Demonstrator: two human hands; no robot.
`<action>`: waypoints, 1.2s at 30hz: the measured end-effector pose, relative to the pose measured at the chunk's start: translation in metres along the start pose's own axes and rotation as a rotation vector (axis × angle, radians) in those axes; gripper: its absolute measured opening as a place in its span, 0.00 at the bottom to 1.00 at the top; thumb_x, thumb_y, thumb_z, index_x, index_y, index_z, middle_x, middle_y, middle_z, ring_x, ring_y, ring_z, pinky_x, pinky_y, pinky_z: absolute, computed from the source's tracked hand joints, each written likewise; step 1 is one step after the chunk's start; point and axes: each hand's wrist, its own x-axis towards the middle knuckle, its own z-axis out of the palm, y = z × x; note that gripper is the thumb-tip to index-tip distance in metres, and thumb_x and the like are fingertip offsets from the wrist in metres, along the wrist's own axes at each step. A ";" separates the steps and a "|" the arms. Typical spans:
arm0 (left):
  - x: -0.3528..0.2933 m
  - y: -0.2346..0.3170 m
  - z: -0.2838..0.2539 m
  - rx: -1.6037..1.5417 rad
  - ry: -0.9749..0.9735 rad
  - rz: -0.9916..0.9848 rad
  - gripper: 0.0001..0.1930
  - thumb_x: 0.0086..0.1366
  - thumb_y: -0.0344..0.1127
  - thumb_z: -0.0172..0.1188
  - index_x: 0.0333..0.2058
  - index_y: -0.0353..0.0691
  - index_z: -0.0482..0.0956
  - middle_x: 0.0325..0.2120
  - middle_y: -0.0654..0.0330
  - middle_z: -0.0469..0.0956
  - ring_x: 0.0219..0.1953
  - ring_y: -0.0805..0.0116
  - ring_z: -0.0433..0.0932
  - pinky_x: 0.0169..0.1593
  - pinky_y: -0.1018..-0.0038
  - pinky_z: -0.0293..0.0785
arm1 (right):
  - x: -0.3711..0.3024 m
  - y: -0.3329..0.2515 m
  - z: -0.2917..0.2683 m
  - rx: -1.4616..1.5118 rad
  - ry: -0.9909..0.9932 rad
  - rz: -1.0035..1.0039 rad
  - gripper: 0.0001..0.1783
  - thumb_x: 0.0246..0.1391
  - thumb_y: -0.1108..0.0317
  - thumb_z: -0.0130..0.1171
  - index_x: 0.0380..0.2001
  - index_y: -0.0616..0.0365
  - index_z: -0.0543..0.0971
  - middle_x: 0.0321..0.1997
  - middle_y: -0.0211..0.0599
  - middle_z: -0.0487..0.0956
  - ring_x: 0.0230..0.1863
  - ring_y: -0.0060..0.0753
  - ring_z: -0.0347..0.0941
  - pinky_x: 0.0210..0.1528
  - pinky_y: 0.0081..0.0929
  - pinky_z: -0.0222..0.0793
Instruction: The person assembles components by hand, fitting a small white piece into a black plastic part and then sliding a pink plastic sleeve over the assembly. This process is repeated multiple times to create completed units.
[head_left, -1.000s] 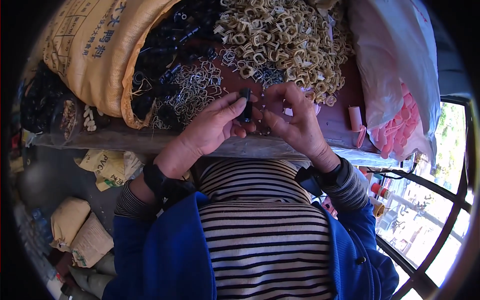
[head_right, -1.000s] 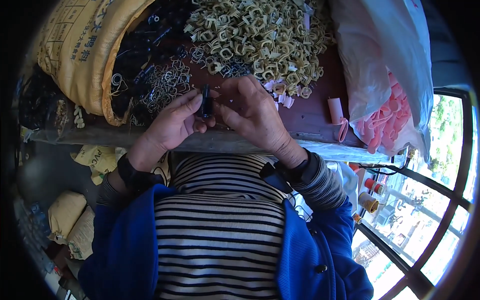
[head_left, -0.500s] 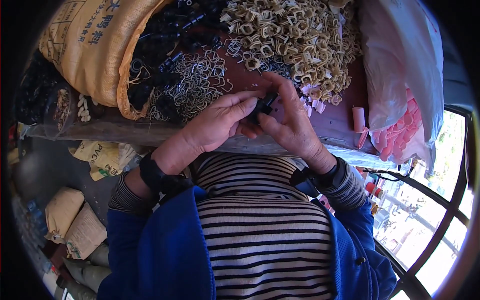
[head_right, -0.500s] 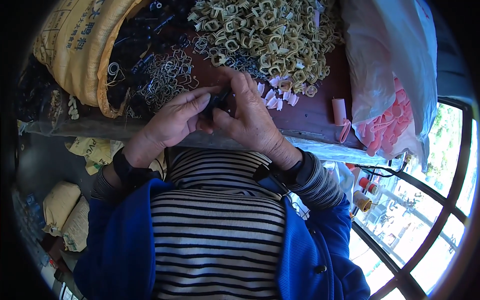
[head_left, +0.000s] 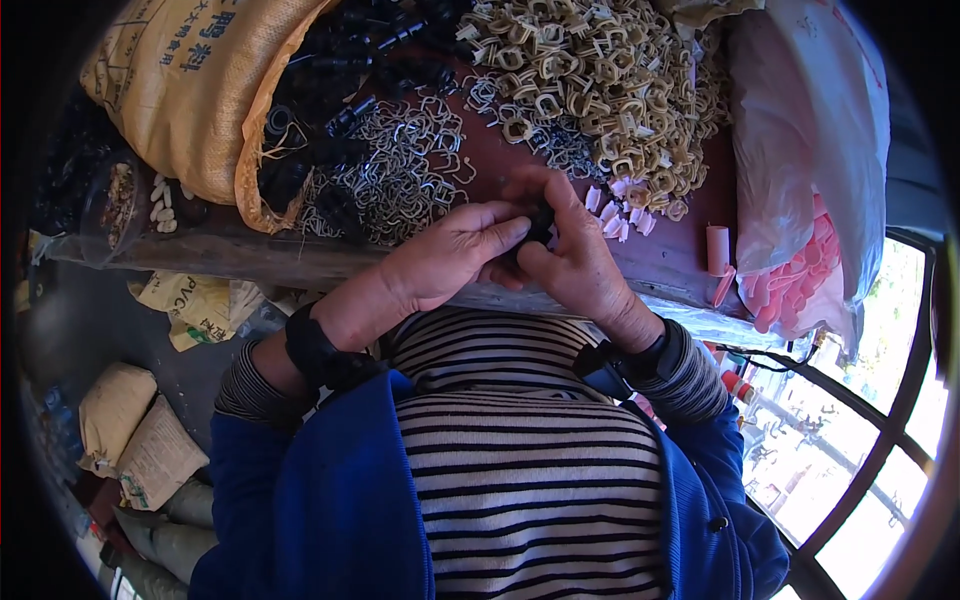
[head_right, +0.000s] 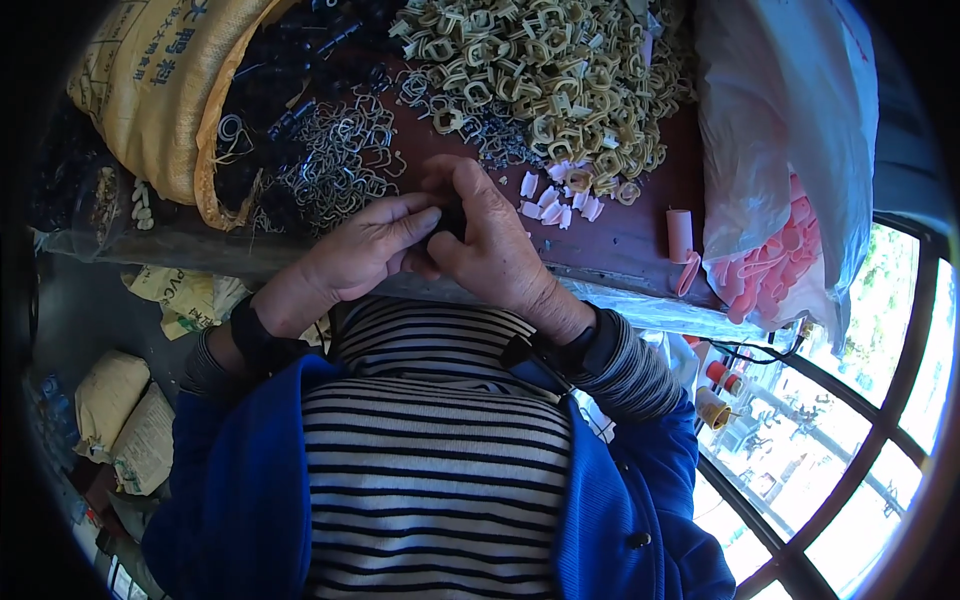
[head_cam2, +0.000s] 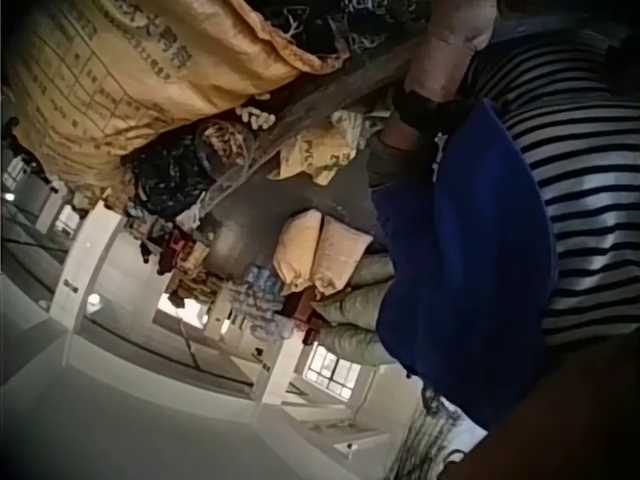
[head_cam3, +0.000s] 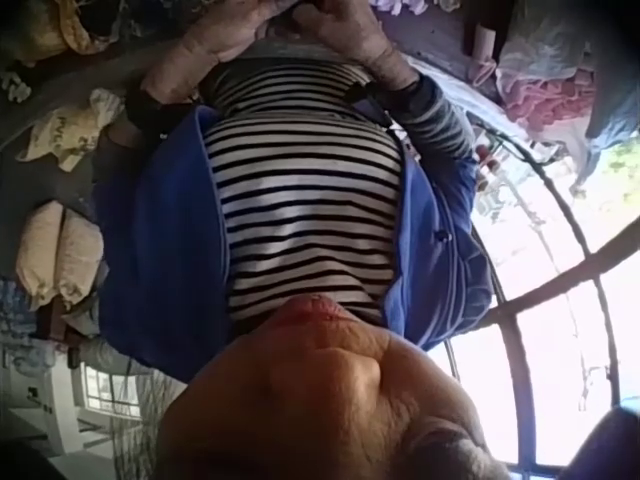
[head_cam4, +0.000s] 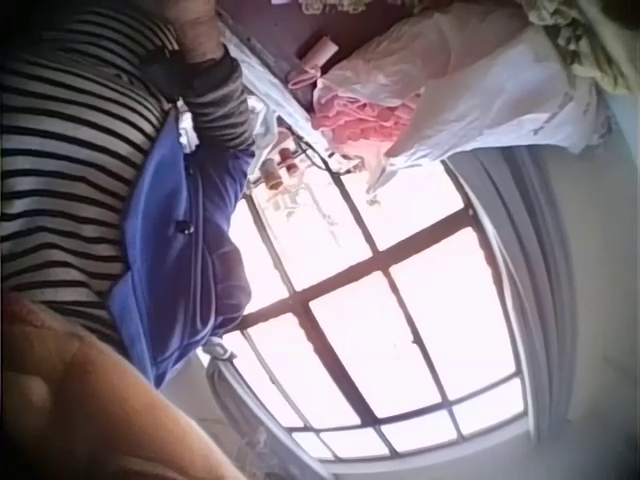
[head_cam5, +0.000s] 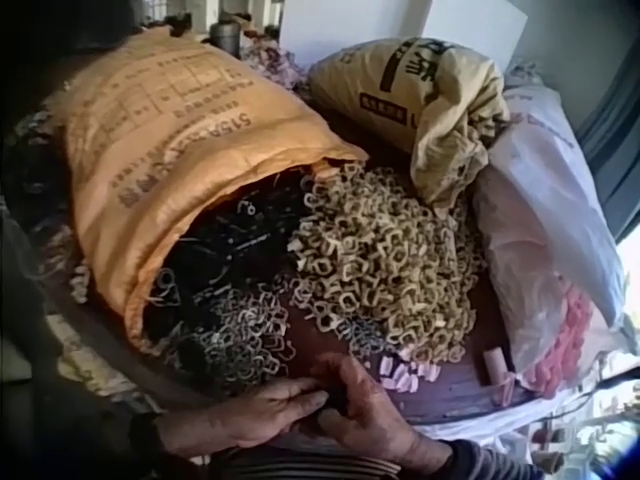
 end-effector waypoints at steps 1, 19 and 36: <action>0.000 0.001 -0.001 -0.004 0.002 0.003 0.16 0.61 0.38 0.44 0.44 0.34 0.64 0.34 0.60 0.68 0.31 0.75 0.71 0.33 0.79 0.73 | 0.001 -0.001 0.000 -0.002 -0.005 0.001 0.30 0.35 0.80 0.47 0.48 0.61 0.57 0.41 0.42 0.65 0.44 0.35 0.63 0.47 0.26 0.60; -0.033 0.017 -0.041 -0.204 0.091 0.066 0.11 0.60 0.35 0.47 0.39 0.36 0.68 0.32 0.56 0.73 0.32 0.71 0.74 0.36 0.79 0.72 | 0.035 -0.008 -0.016 -0.348 -0.040 -0.094 0.18 0.43 0.71 0.52 0.42 0.58 0.67 0.34 0.35 0.70 0.35 0.30 0.69 0.36 0.22 0.65; -0.044 0.019 -0.050 -0.243 0.199 0.293 0.10 0.58 0.34 0.50 0.37 0.36 0.70 0.30 0.61 0.73 0.30 0.69 0.75 0.34 0.80 0.72 | 0.064 0.014 0.019 -0.792 0.020 -0.238 0.10 0.39 0.70 0.55 0.28 0.57 0.68 0.27 0.37 0.69 0.25 0.42 0.69 0.25 0.32 0.66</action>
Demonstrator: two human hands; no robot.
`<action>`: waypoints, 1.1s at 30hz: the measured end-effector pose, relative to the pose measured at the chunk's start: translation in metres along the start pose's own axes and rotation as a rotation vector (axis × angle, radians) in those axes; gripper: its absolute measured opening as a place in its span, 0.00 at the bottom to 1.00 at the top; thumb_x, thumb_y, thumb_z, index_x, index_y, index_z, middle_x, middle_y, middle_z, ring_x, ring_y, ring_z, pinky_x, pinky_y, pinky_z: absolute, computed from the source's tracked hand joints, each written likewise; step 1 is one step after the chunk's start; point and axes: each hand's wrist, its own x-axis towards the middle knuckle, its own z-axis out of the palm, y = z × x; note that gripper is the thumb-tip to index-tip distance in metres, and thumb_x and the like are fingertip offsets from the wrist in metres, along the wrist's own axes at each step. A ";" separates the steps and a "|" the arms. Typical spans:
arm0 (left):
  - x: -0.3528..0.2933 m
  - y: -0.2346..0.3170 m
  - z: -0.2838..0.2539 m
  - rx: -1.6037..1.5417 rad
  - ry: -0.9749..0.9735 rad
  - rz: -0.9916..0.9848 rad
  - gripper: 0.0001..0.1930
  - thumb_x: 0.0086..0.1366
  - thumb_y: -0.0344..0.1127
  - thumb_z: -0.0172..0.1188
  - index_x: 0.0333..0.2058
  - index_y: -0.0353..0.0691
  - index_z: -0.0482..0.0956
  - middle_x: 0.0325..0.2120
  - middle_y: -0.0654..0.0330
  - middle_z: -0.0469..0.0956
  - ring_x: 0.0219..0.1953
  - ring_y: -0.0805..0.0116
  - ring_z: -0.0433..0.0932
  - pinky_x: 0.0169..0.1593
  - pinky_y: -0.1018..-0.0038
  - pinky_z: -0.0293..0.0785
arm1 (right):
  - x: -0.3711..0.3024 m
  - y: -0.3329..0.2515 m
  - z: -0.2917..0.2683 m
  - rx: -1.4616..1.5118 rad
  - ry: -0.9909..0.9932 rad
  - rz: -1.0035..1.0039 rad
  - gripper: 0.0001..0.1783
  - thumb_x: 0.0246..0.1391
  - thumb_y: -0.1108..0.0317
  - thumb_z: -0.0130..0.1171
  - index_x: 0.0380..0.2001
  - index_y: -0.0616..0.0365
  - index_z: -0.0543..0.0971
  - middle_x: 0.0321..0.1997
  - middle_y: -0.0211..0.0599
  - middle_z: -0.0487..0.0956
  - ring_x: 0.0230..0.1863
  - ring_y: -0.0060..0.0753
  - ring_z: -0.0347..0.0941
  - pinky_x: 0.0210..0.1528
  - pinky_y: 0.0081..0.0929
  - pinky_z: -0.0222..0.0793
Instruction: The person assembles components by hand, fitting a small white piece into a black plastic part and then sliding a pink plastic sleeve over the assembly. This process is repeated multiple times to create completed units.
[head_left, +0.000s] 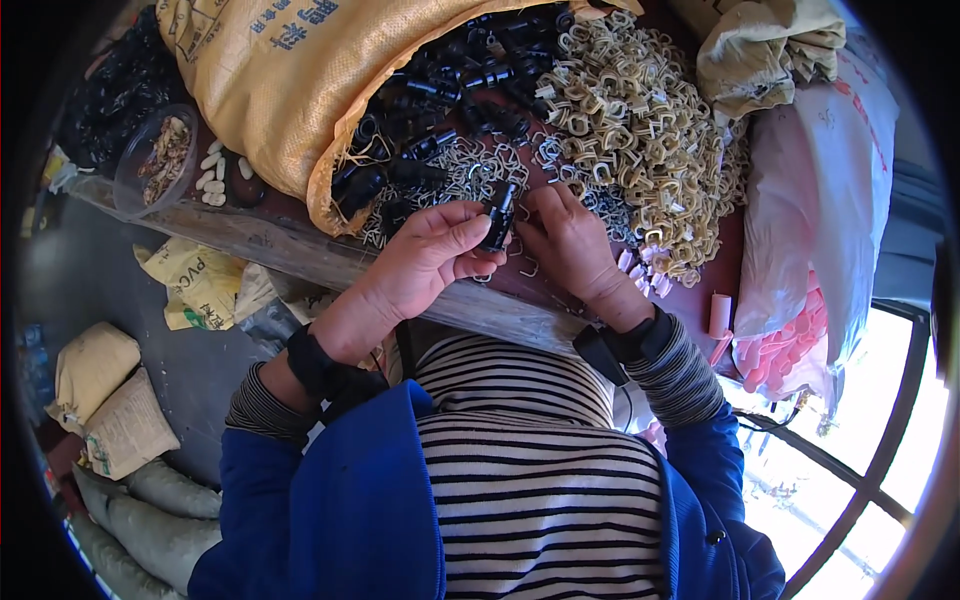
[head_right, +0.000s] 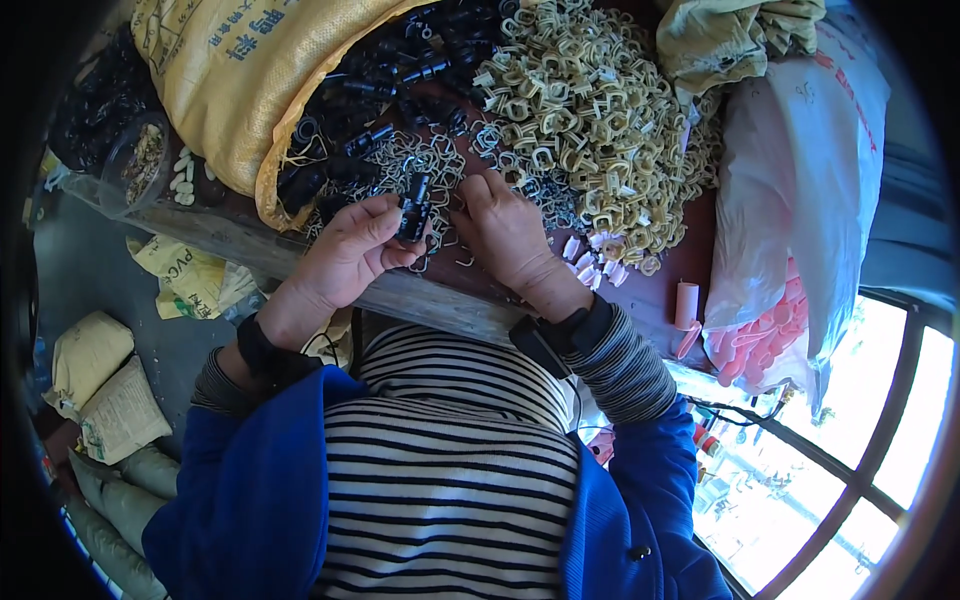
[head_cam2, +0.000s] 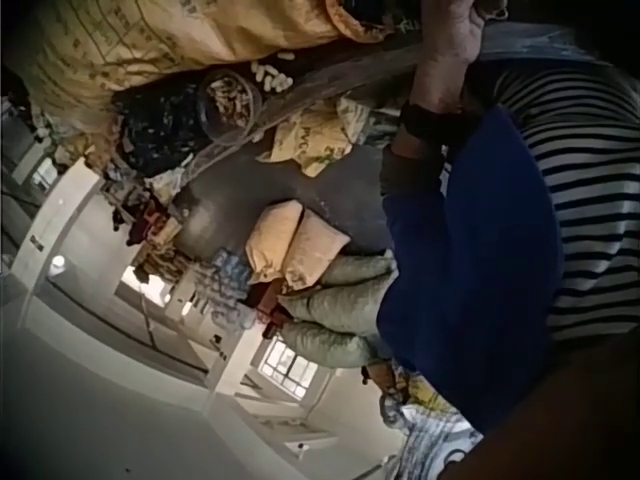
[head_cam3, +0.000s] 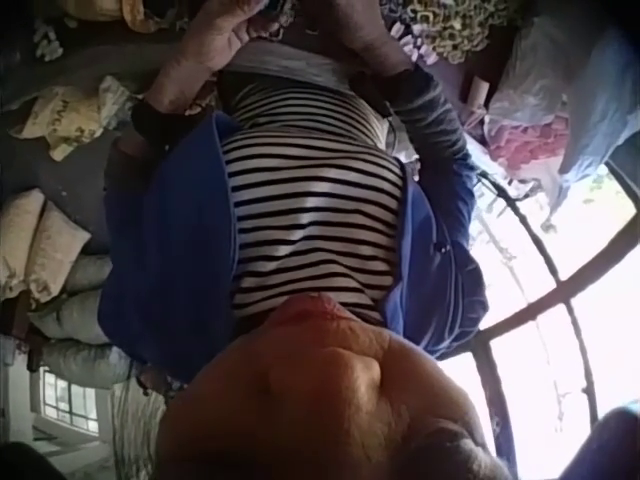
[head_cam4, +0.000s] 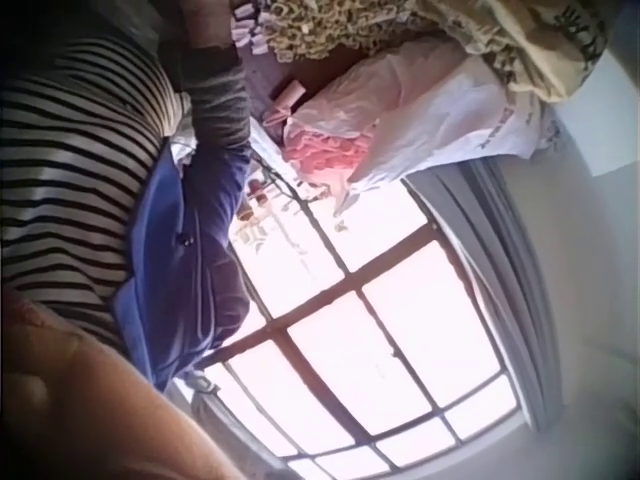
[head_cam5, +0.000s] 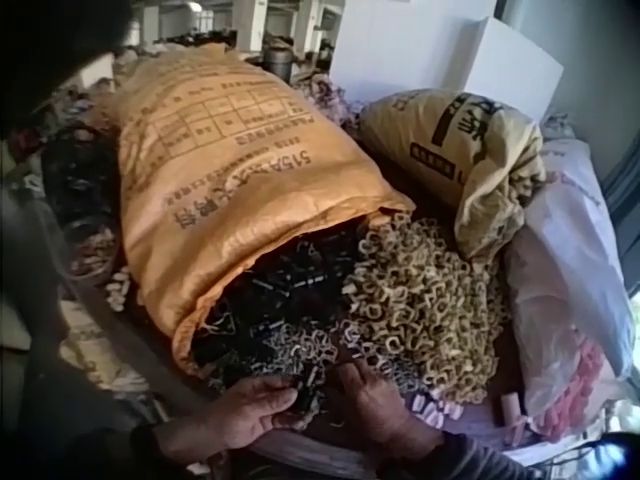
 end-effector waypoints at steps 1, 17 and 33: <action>0.000 0.000 0.000 0.004 -0.002 0.001 0.10 0.58 0.34 0.50 0.37 0.36 0.70 0.30 0.61 0.73 0.30 0.69 0.75 0.34 0.80 0.72 | 0.000 0.001 0.000 0.000 0.004 0.000 0.10 0.39 0.70 0.55 0.28 0.57 0.68 0.27 0.37 0.69 0.25 0.42 0.69 0.25 0.32 0.66; 0.013 -0.017 0.025 0.060 -0.043 0.143 0.10 0.57 0.33 0.51 0.37 0.36 0.70 0.32 0.64 0.73 0.35 0.78 0.71 0.40 0.79 0.68 | -0.018 -0.010 -0.025 1.048 -0.005 0.383 0.09 0.51 0.67 0.51 0.23 0.60 0.72 0.17 0.22 0.69 0.17 0.11 0.59 0.19 0.11 0.55; 0.021 -0.026 0.042 -0.055 -0.216 0.006 0.15 0.58 0.37 0.49 0.41 0.34 0.68 0.35 0.56 0.73 0.39 0.68 0.72 0.45 0.73 0.69 | -0.051 0.005 -0.035 1.145 0.095 0.228 0.07 0.50 0.69 0.51 0.28 0.61 0.70 0.24 0.23 0.71 0.25 0.12 0.62 0.27 0.09 0.58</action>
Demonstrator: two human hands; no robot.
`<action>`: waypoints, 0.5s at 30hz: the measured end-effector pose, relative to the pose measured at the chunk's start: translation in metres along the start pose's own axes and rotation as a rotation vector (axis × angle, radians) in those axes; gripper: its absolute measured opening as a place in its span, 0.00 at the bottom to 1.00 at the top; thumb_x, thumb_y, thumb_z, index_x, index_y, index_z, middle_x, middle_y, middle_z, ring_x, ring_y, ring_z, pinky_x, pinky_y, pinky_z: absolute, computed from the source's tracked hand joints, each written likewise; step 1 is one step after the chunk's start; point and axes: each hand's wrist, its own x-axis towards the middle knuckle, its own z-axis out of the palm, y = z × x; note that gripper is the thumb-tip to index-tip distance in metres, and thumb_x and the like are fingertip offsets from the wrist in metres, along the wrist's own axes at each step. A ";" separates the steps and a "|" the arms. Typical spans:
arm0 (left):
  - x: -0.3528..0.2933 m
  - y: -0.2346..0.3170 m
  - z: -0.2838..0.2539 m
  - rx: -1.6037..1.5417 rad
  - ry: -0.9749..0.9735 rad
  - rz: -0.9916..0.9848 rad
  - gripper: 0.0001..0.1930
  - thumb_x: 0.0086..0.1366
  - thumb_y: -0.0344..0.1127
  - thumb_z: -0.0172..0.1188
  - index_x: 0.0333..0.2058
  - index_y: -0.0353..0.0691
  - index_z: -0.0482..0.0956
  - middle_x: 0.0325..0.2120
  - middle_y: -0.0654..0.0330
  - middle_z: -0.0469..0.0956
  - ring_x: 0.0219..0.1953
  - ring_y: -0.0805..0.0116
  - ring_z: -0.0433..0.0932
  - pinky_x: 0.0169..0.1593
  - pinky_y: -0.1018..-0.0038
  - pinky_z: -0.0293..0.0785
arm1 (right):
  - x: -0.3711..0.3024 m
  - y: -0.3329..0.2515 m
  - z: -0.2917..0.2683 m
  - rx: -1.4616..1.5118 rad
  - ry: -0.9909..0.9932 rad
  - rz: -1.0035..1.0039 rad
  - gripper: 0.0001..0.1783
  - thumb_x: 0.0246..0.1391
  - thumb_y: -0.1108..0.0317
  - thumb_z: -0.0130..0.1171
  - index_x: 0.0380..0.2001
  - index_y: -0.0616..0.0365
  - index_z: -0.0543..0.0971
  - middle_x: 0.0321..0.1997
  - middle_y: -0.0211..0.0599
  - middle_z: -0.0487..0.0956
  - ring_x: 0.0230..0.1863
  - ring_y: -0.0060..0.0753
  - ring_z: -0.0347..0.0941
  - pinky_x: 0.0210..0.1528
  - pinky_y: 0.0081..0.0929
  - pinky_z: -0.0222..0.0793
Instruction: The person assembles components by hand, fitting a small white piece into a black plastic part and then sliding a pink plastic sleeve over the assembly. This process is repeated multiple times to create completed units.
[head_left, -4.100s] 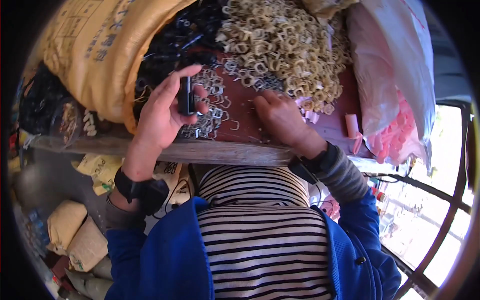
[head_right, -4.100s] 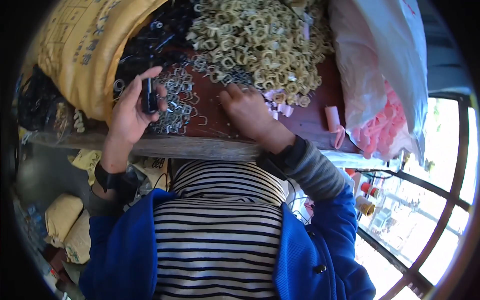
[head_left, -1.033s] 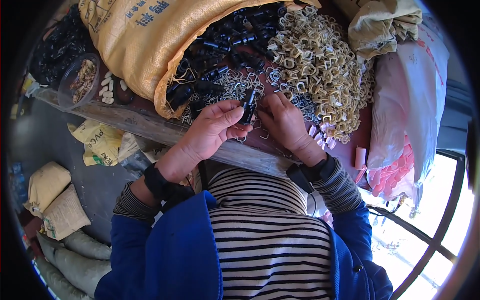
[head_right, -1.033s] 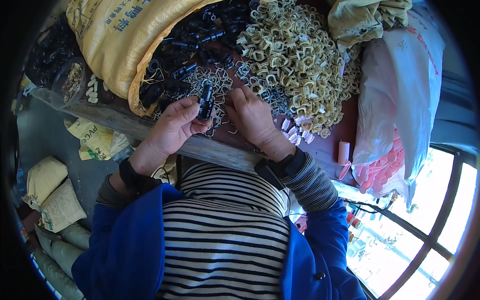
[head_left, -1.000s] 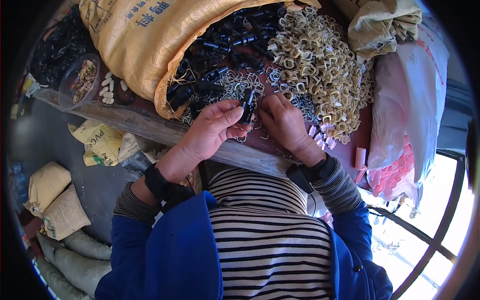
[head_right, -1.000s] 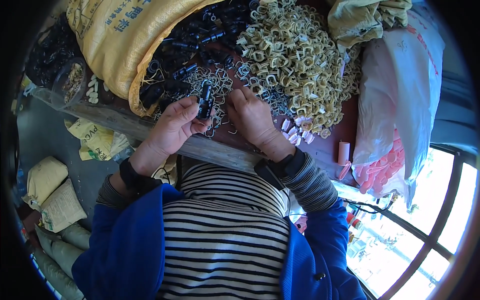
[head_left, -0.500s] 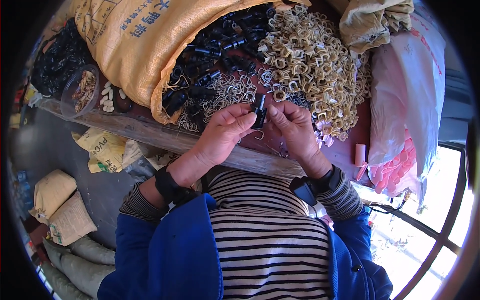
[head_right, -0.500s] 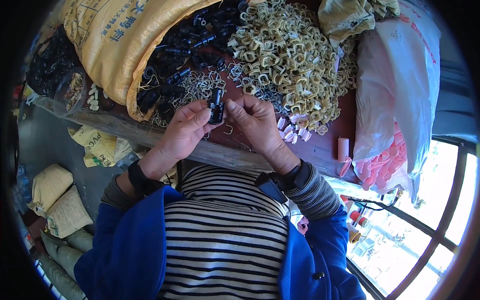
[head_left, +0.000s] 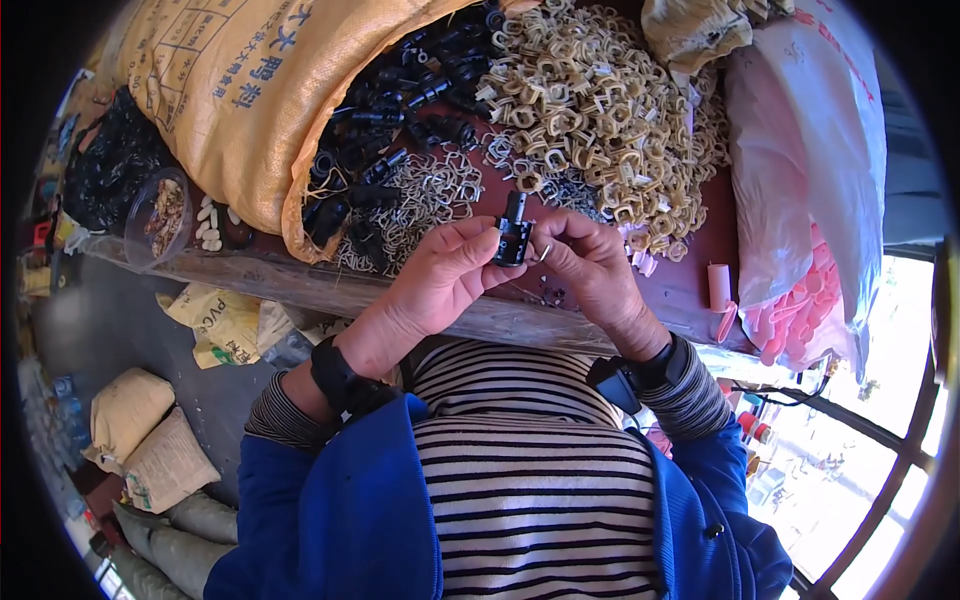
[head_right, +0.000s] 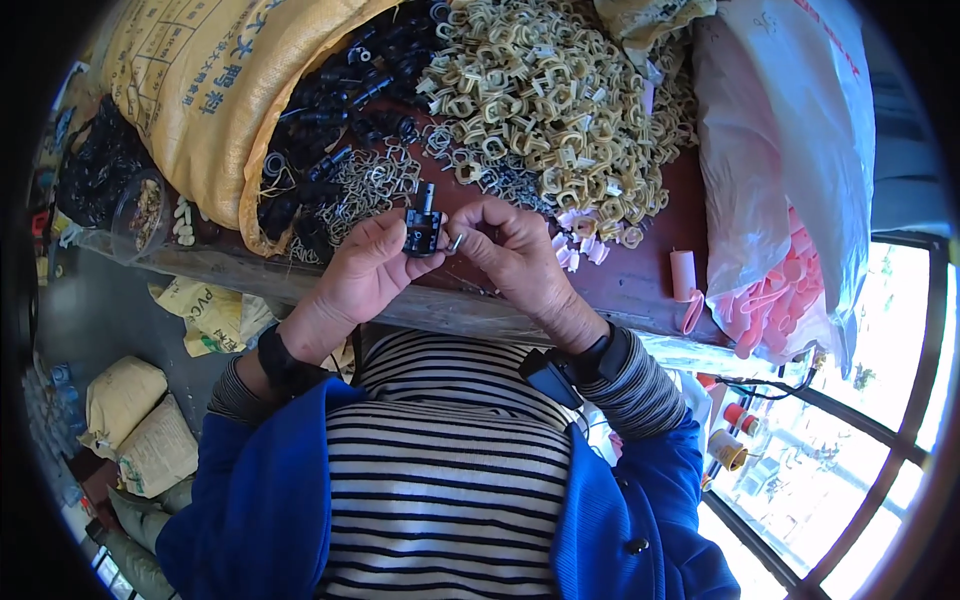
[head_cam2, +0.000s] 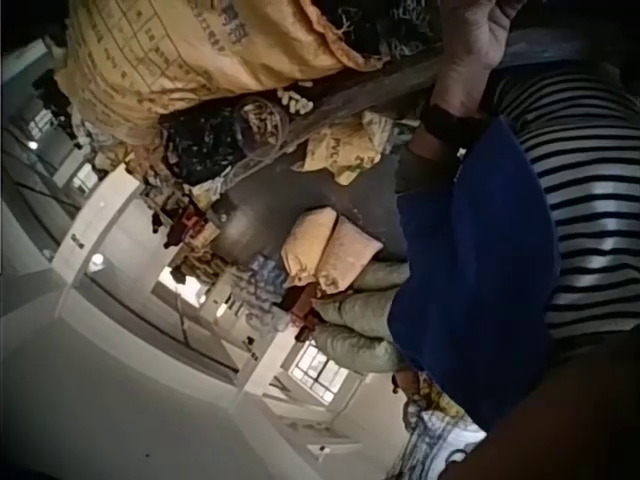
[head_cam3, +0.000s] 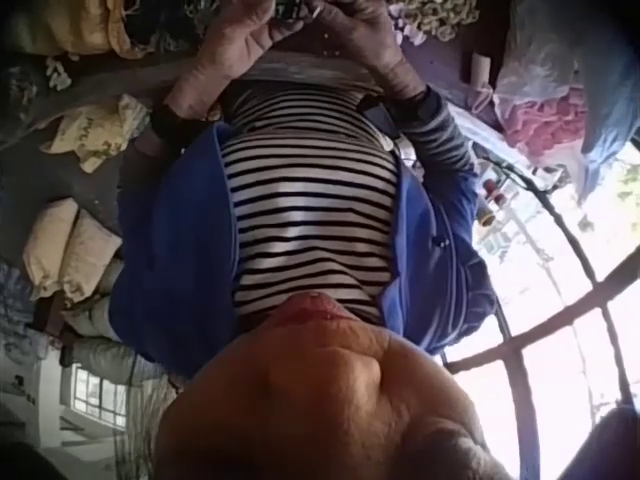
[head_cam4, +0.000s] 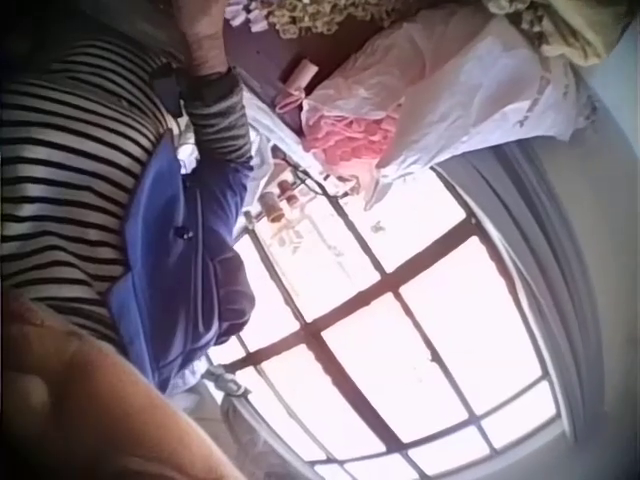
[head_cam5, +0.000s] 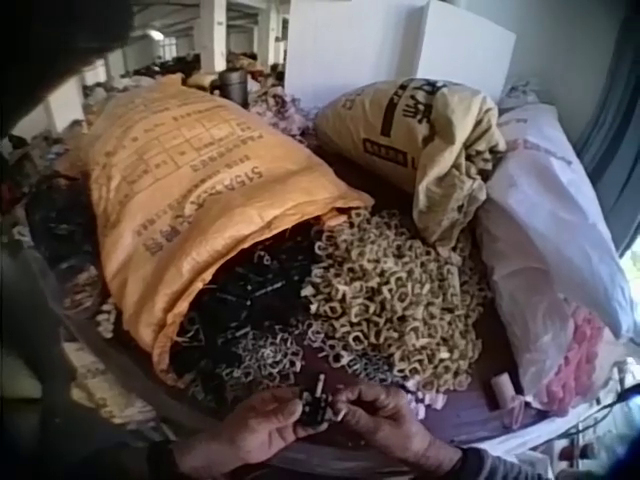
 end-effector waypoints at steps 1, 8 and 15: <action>0.001 -0.001 0.002 0.002 0.006 -0.009 0.15 0.58 0.37 0.49 0.41 0.34 0.68 0.35 0.56 0.73 0.38 0.68 0.72 0.44 0.73 0.69 | -0.001 -0.001 -0.001 0.016 -0.007 -0.020 0.06 0.50 0.69 0.51 0.27 0.61 0.70 0.24 0.24 0.70 0.25 0.12 0.62 0.27 0.09 0.58; 0.008 -0.003 0.016 -0.014 0.041 -0.100 0.11 0.58 0.33 0.50 0.38 0.35 0.70 0.33 0.59 0.73 0.35 0.69 0.74 0.41 0.76 0.71 | -0.012 -0.016 -0.009 -0.129 0.113 -0.062 0.05 0.49 0.71 0.51 0.25 0.62 0.70 0.24 0.25 0.69 0.24 0.13 0.62 0.26 0.13 0.59; 0.012 -0.006 0.026 0.045 0.047 -0.175 0.12 0.58 0.32 0.50 0.40 0.33 0.69 0.33 0.59 0.73 0.34 0.69 0.74 0.39 0.78 0.72 | -0.018 -0.024 -0.012 -0.565 0.119 -0.347 0.05 0.46 0.72 0.54 0.23 0.61 0.69 0.23 0.31 0.67 0.23 0.21 0.62 0.24 0.16 0.58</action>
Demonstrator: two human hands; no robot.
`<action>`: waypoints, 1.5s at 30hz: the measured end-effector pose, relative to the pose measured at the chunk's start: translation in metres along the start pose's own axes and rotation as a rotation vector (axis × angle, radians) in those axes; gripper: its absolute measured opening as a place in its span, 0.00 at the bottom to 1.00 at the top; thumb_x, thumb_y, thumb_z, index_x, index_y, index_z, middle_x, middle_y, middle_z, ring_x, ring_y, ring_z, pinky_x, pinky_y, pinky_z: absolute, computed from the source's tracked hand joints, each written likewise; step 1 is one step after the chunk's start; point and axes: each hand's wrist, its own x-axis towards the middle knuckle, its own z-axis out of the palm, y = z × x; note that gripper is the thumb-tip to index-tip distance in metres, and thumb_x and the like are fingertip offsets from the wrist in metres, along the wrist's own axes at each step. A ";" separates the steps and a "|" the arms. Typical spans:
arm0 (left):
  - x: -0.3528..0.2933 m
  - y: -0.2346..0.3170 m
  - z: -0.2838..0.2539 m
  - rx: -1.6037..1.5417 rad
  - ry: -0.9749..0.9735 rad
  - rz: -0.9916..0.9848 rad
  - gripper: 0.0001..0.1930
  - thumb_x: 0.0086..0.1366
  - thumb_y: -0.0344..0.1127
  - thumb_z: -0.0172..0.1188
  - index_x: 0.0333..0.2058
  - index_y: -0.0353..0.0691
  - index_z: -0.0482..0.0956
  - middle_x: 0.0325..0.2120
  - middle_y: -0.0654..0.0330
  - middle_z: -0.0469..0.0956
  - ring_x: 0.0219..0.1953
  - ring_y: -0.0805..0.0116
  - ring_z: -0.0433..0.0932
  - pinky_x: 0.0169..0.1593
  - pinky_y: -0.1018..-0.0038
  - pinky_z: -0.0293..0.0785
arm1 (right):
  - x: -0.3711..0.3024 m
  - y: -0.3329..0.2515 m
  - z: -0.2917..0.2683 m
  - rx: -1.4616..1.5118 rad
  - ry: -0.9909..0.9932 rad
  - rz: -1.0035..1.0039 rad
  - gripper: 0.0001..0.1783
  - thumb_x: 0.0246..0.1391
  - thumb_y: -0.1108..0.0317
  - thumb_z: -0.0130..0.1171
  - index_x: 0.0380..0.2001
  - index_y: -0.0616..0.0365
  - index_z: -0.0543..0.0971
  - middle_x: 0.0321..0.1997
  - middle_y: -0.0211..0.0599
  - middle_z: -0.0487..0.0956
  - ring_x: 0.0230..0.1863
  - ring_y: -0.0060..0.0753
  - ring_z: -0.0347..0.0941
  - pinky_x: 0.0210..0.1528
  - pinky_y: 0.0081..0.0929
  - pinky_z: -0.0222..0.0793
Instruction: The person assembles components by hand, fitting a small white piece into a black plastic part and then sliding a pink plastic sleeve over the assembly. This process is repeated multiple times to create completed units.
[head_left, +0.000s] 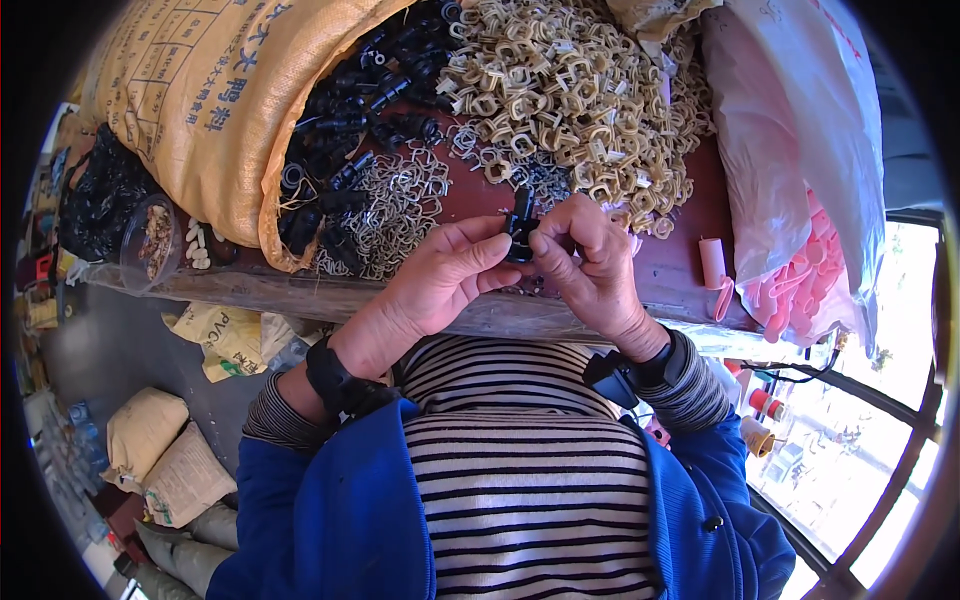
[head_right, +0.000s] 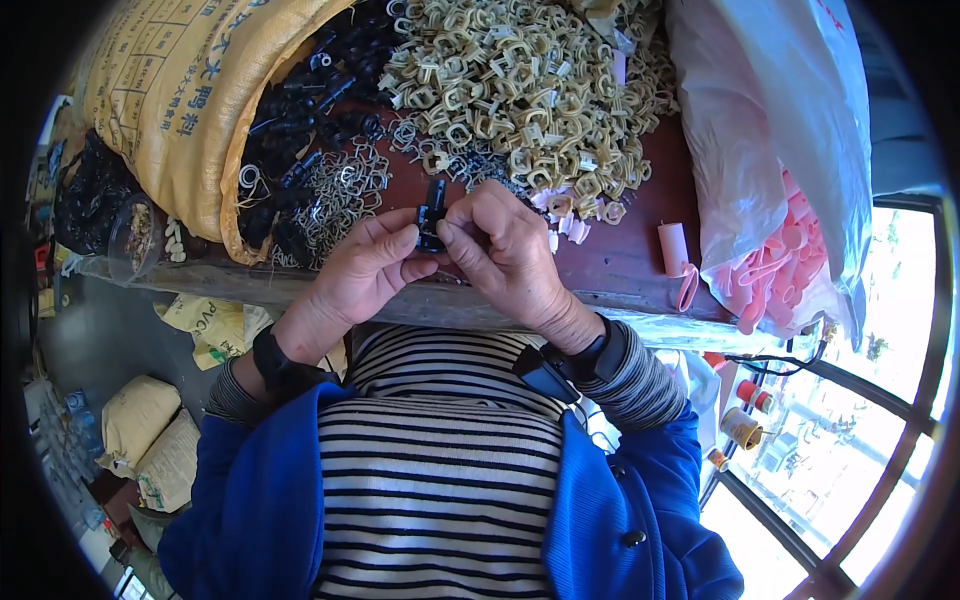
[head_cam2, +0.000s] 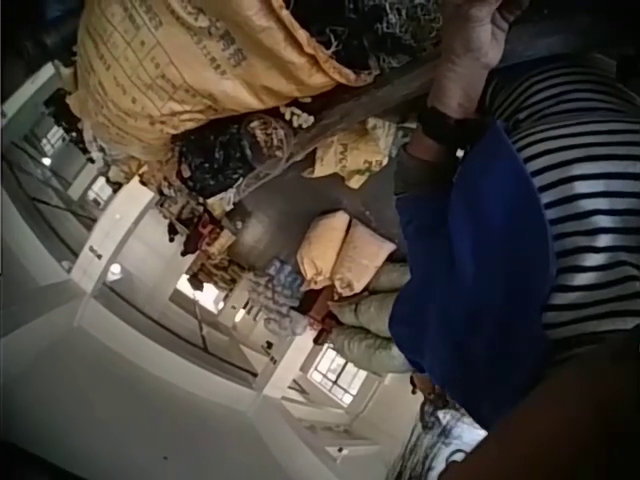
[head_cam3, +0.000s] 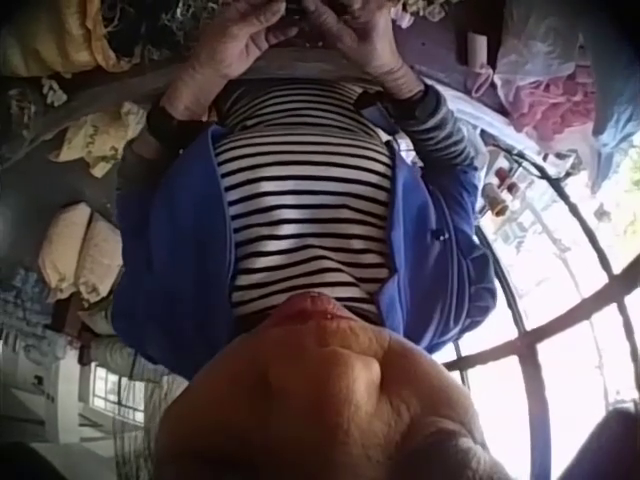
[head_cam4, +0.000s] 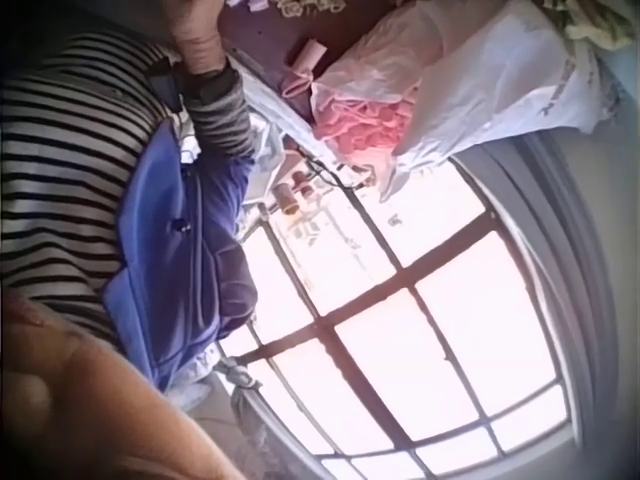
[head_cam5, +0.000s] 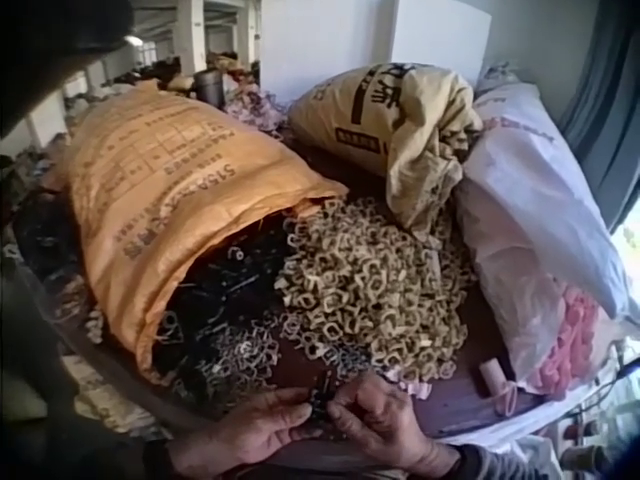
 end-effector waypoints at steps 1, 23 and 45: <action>0.001 -0.001 0.000 0.000 0.001 -0.004 0.12 0.58 0.32 0.50 0.40 0.33 0.69 0.33 0.59 0.73 0.34 0.69 0.74 0.39 0.78 0.72 | -0.001 0.000 -0.001 0.001 0.002 0.003 0.05 0.46 0.72 0.54 0.23 0.61 0.69 0.23 0.31 0.67 0.23 0.21 0.62 0.24 0.16 0.58; 0.000 0.002 -0.002 0.170 0.059 -0.033 0.14 0.57 0.30 0.47 0.43 0.31 0.67 0.34 0.56 0.73 0.34 0.69 0.75 0.38 0.80 0.72 | -0.004 0.007 0.000 -0.230 -0.106 -0.170 0.06 0.39 0.76 0.57 0.24 0.60 0.70 0.24 0.36 0.67 0.22 0.33 0.67 0.22 0.23 0.63; -0.012 0.017 -0.027 0.106 0.213 0.138 0.13 0.57 0.32 0.47 0.40 0.33 0.68 0.33 0.52 0.74 0.34 0.65 0.75 0.35 0.80 0.72 | 0.065 0.052 0.016 -0.794 -0.309 -0.359 0.10 0.41 0.73 0.54 0.31 0.59 0.71 0.33 0.39 0.69 0.33 0.42 0.69 0.33 0.30 0.66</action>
